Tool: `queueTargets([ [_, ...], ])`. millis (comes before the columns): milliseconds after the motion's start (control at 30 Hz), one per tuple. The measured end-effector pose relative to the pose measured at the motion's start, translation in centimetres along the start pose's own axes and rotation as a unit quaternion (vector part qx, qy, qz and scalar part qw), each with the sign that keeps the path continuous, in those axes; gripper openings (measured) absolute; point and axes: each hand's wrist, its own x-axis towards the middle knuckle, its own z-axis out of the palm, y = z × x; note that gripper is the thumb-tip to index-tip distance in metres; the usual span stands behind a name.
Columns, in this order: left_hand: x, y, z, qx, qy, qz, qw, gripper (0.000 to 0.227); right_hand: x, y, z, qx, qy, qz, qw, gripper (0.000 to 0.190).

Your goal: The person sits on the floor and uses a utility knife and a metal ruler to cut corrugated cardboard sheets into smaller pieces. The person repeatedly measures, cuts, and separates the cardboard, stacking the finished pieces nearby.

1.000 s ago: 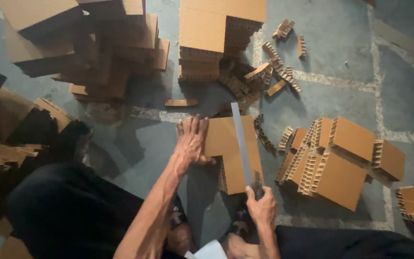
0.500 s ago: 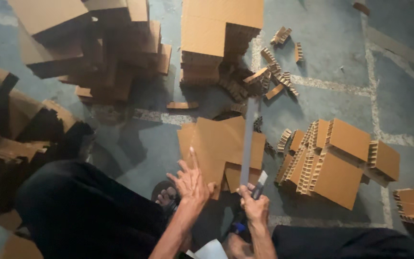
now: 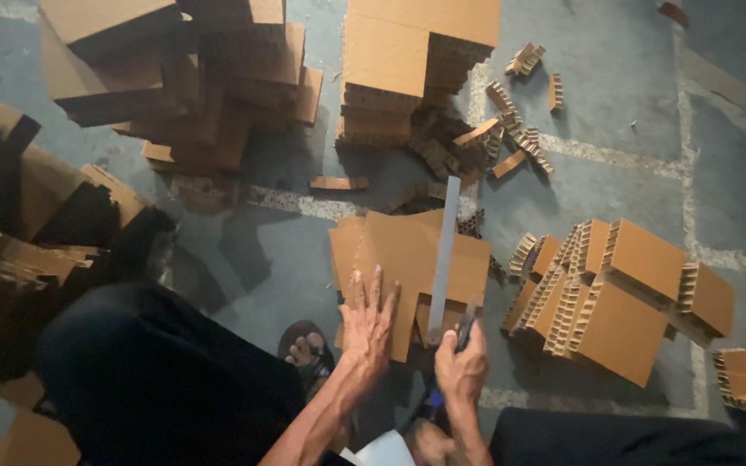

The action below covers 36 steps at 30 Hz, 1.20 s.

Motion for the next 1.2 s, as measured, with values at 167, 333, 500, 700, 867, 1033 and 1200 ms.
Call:
queueTargets([
  [167, -0.2, 0.9, -0.2, -0.023, -0.023, -0.002, 0.999, 0.097, 3.7, -5.3, 1.2, 0.052, -0.078, -0.006, 0.996, 0.054],
  [333, -0.2, 0.8, -0.1, -0.049, -0.045, 0.000, 0.998, 0.093, 8.1, -7.0, 4.2, 0.034, 0.002, -0.181, 0.983, 0.036],
  [500, -0.1, 0.8, 0.0, -0.044, 0.005, -0.004, 0.999, 0.086, 10.2, -6.4, 5.4, 0.033, 0.004, -0.206, 0.978, 0.033],
  [700, -0.8, 0.6, -2.3, -0.024, -0.069, 0.006, 0.997, 0.123, 11.7, -5.9, 5.9, 0.018, -0.040, -0.179, 0.983, 0.032],
  [867, -0.6, 0.1, -2.7, -0.027, -0.028, 0.022, 0.999, 0.142, 14.7, -4.4, 7.9, 0.056, -0.160, -0.055, 0.984, 0.022],
  [1033, -0.1, -0.1, -1.3, 0.190, 0.316, -0.041, 0.929, 0.133, 15.9, -0.2, 10.2, -0.056, -0.119, -0.222, 0.966, 0.013],
  [1200, -0.4, 0.0, -1.2, -0.039, -0.042, 0.028, 0.998, 0.153, 8.2, 2.9, 7.6, -0.064, -0.035, -0.318, 0.945, 0.023],
])
